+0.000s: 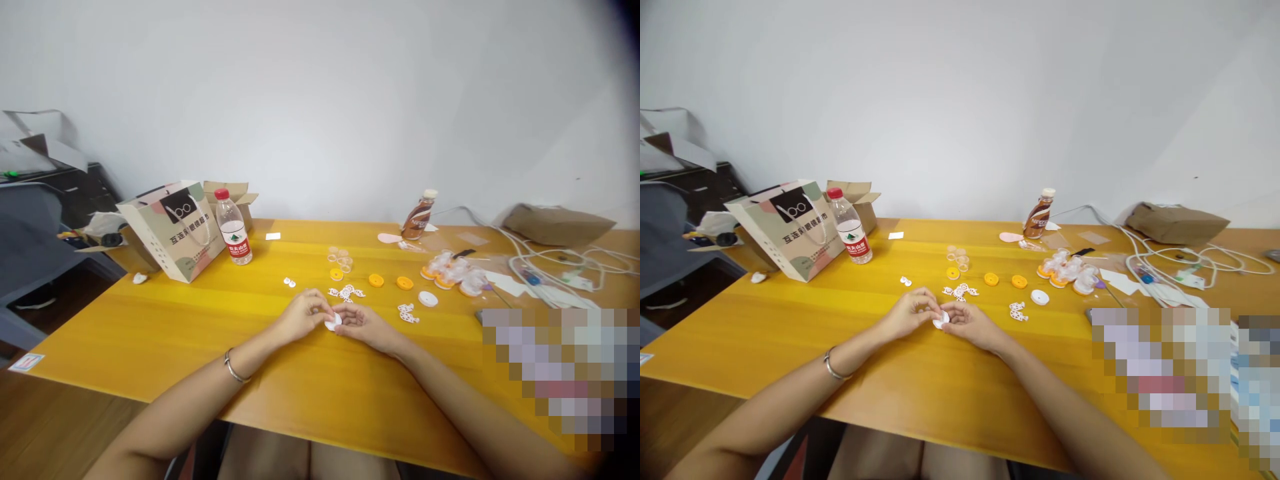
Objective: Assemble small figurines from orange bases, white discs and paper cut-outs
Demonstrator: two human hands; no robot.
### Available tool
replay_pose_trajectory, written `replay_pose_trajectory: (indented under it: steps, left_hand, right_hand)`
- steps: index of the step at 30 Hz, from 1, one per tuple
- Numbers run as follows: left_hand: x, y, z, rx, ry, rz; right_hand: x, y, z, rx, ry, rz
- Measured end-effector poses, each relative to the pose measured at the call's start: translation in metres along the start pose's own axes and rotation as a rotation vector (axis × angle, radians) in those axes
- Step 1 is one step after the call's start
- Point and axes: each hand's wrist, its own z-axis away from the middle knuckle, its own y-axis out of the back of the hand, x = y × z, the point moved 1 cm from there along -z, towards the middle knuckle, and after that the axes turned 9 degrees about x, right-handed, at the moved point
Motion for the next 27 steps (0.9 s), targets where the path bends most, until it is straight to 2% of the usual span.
replay_pose_trajectory:
  steps: [5, 13, 19, 24, 27]
  left_hand:
    - [-0.004, -0.004, 0.0, 0.048, 0.058, 0.048]
    - [-0.001, -0.003, 0.001, 0.042, 0.058, -0.042]
    - [-0.006, -0.004, 0.002, 0.032, 0.119, -0.048]
    - [-0.013, -0.009, 0.003, 0.089, 0.205, -0.003]
    - [-0.01, -0.008, 0.002, 0.107, 0.223, 0.045]
  right_hand:
    - [0.0, -0.001, 0.0, -0.003, 0.015, 0.001]
    - [0.003, -0.001, -0.002, 0.01, 0.033, -0.001]
    - [0.002, -0.006, 0.0, 0.024, 0.038, 0.022]
    - [0.004, -0.007, 0.001, 0.046, 0.043, 0.027]
    - [0.002, -0.005, 0.0, 0.042, 0.047, 0.01]
